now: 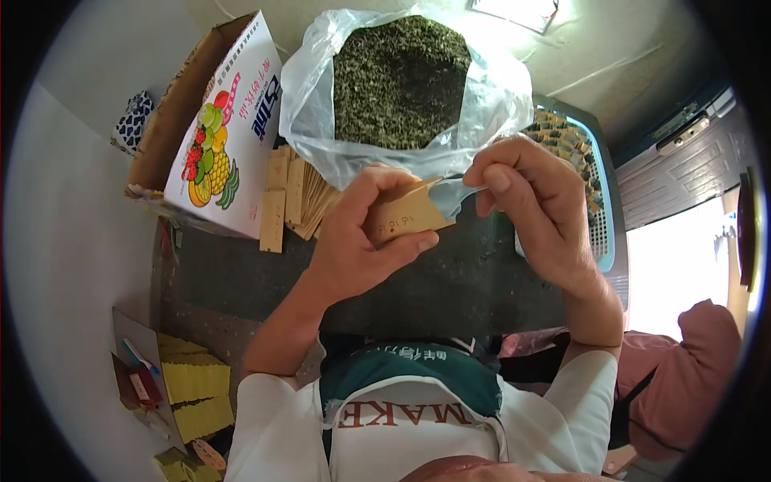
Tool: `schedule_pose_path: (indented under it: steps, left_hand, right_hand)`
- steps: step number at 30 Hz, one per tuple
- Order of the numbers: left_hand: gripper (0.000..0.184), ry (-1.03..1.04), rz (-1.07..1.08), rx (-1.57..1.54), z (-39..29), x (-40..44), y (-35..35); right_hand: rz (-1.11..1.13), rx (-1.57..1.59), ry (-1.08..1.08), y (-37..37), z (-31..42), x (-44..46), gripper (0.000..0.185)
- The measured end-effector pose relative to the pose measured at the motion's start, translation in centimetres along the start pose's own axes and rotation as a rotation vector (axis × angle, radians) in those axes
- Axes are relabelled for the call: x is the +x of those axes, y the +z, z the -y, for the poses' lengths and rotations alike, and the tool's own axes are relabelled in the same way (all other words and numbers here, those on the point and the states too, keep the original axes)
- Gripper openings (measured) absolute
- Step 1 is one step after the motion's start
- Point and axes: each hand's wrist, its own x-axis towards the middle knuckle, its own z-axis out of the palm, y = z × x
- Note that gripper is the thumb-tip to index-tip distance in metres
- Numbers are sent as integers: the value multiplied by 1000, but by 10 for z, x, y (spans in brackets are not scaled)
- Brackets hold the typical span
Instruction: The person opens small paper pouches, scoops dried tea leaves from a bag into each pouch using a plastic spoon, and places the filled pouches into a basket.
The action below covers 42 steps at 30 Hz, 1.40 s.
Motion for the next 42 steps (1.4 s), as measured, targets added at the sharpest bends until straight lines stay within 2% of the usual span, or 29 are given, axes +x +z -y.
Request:
schedule_pose_path:
  steps: [4,5,6,9,12,13,19,21,26,29,32,34,36,38,40,42]
  left_hand:
    - [45,31,-98,-144,6,24,-6]
    - [45,27,-119,-161,9,29,-9]
    - [43,76,-95,-107,13,34,-11]
    - [43,154,-84,-77,24,51,-11]
    - [43,106,-60,-63,34,63,-13]
    - [43,103,-58,-66,36,67,-13]
    - [45,89,-101,-45,46,80,-23]
    - [43,-10,-182,-193,43,80,-29]
    - [41,-15,-196,-205,51,83,-39]
    - [42,64,-157,-131,55,83,-42]
    - [43,39,-186,-128,54,80,-43]
    - [44,68,-185,-63,53,82,-47]
    - [44,66,-175,-73,51,83,-46]
    - [44,110,-177,-34,49,84,-47]
    - [43,101,-183,-10,49,84,-49]
    - [43,82,-190,14,49,80,-51]
  right_hand:
    - [45,-30,35,-6,-9,22,18]
    - [47,-81,-21,-5,-15,26,15]
    - [49,-134,-79,-6,-20,30,12]
    - [69,-198,-72,-11,-25,42,11]
    - [-35,-124,-111,-16,-36,57,11]
    - [35,-155,-34,-24,-33,61,19]
    - [-14,-32,-45,-25,-48,86,23]
    - [-23,-14,-83,-26,-54,92,26]
    - [-33,0,-40,-24,-63,98,27]
    - [-56,-23,-65,-27,-65,99,27]
    - [-97,-256,-35,-45,-72,104,28]
    - [-10,-577,106,-45,-77,110,29]
    - [111,-759,244,-31,-92,116,27]
    - [122,-600,179,-16,-114,120,24]
    - [147,-481,234,-1,-129,131,25]
    - [115,-473,194,14,-144,137,27]
